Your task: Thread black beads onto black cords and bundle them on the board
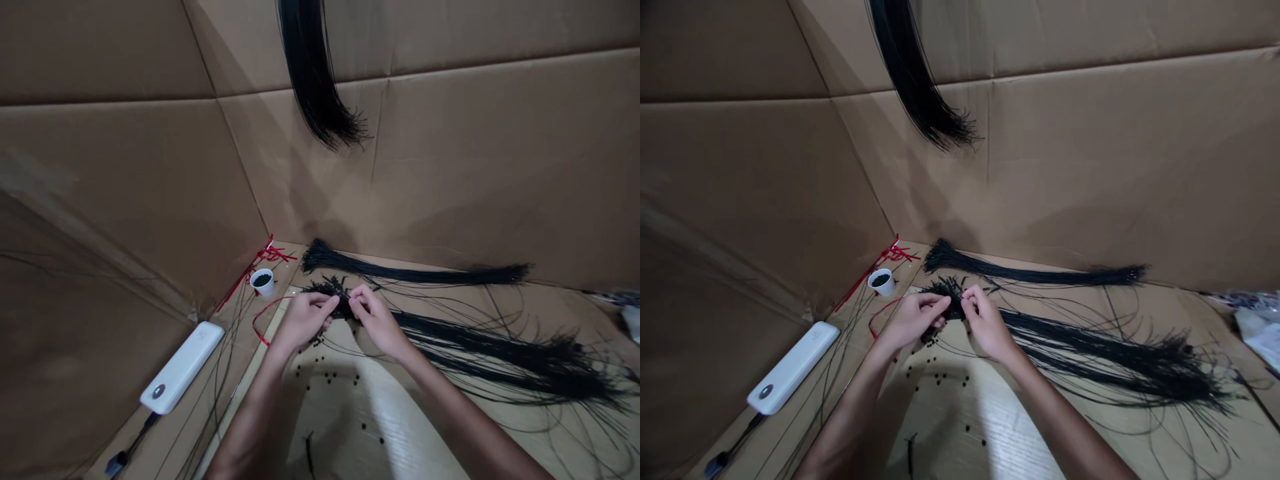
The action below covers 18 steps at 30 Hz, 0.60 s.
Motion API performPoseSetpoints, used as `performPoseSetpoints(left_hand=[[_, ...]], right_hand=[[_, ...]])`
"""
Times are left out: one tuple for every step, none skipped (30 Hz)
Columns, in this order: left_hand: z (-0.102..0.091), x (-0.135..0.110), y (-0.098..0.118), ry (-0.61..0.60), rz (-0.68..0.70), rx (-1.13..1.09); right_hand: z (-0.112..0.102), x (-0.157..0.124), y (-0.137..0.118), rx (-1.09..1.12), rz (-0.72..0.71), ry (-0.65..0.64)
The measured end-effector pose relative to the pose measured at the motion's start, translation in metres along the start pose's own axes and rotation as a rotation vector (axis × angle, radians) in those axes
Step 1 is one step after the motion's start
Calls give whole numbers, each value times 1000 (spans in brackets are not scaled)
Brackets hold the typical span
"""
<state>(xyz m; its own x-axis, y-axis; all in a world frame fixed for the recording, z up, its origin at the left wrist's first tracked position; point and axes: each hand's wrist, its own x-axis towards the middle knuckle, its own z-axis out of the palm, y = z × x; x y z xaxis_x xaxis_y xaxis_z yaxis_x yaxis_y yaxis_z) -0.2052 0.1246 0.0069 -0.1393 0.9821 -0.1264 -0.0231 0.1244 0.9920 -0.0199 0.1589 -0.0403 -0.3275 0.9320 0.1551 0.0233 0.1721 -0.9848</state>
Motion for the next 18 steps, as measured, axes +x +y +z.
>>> performPoseSetpoints(left_hand=[[-4, -5, 8, 59, 110, 136], [-7, -11, 16, 112, 270, 322], [-8, -16, 24, 113, 435, 525], [-8, -21, 31, 71, 589, 717], [-8, -25, 38, -16, 698, 866], [-7, -28, 44, -126, 748, 950], [-5, -31, 49, -217, 762, 984], [-4, -32, 54, -277, 754, 989], [-2, -33, 58, -311, 736, 982], [-1, -35, 63, -324, 718, 975], [-1, -36, 69, -327, 707, 972], [-1, -38, 76, -325, 706, 970], [-1, -40, 85, -328, 709, 976], [-2, -43, 94, -337, 714, 996], [-5, -46, 105, -348, 717, 1032], [-8, -50, 116, -356, 720, 1079], [-13, -53, 127, -354, 725, 1140], [-20, -56, 138, -336, 731, 1201]], right_hand=[[-3, 0, -5, -20, -8, -4], [-6, 0, -11, -42, -20, -30], [-10, -1, -19, -66, -34, -79], [-13, -2, -27, -88, -50, -139], [-17, -4, -36, -109, -62, -199], [-21, -5, -44, -124, -73, -245], [-24, -7, -53, -132, -78, -273], [-28, -8, -61, -127, -77, -277], [-32, -9, -69, -111, -70, -268], [-37, -10, -77, -100, -64, -266], [-42, -11, -85, -101, -62, -277], [-47, -12, -93, -123, -68, -296], [-52, -13, -101, -169, -79, -329], [-58, -15, -109, -235, -95, -362], [-65, -16, -116, -316, -111, -394], [-73, -18, -123, -399, -127, -415], [-81, -20, -127, -479, -143, -424], [-91, -23, -131, -550, -159, -425]])
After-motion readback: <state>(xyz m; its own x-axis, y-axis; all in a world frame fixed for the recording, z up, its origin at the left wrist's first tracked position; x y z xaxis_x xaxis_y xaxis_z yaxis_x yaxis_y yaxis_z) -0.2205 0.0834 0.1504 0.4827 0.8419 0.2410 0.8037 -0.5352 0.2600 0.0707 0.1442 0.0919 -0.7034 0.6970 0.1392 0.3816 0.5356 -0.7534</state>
